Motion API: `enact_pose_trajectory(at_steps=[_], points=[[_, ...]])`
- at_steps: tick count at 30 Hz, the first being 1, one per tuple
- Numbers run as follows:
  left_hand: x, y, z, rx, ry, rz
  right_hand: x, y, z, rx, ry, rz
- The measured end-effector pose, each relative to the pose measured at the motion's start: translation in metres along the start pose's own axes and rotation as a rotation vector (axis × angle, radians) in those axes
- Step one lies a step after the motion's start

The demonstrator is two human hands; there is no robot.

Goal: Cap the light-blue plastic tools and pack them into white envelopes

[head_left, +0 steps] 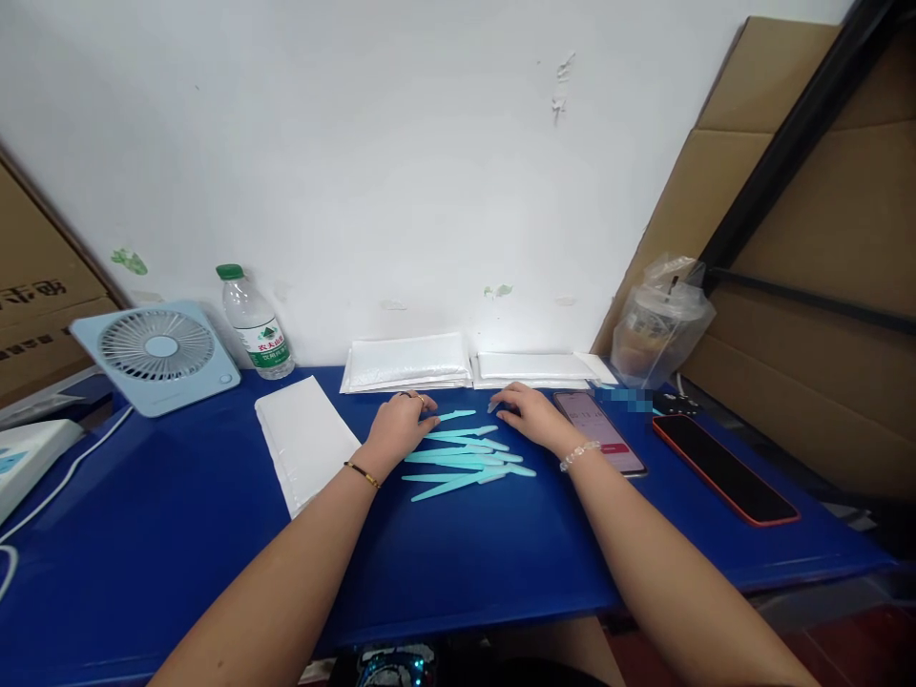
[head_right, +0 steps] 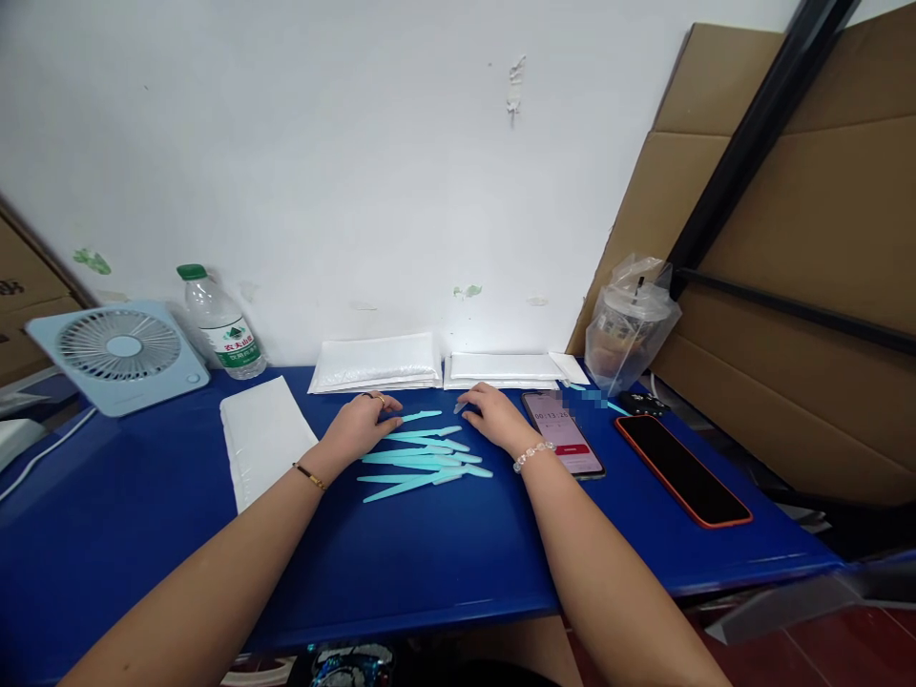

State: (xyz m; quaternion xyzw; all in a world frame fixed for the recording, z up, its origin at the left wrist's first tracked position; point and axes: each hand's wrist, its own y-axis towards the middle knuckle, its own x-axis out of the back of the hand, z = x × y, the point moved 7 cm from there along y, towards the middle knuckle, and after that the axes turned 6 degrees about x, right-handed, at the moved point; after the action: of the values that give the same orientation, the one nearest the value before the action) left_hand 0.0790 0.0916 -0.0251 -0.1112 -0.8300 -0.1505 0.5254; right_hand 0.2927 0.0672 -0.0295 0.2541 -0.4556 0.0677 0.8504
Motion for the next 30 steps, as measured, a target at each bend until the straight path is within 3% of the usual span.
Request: enact_pose_trajectory(at_steps=[8, 15, 22, 30], points=[[-0.019, 0.006, 0.011, 0.050, -0.079, 0.057, -0.014, 0.003, -0.007, -0.076, 0.031, 0.074], [-0.016, 0.004, 0.008, 0.040, -0.089, 0.038, -0.011, 0.004, 0.000, -0.062, 0.007, 0.050], [-0.022, 0.004, 0.011, 0.106, -0.141, 0.130, -0.011, 0.003, 0.003, -0.091, 0.044, 0.083], [-0.022, 0.005, 0.011, 0.087, -0.136, 0.104, -0.016, 0.005, 0.006, -0.028, 0.025, 0.079]])
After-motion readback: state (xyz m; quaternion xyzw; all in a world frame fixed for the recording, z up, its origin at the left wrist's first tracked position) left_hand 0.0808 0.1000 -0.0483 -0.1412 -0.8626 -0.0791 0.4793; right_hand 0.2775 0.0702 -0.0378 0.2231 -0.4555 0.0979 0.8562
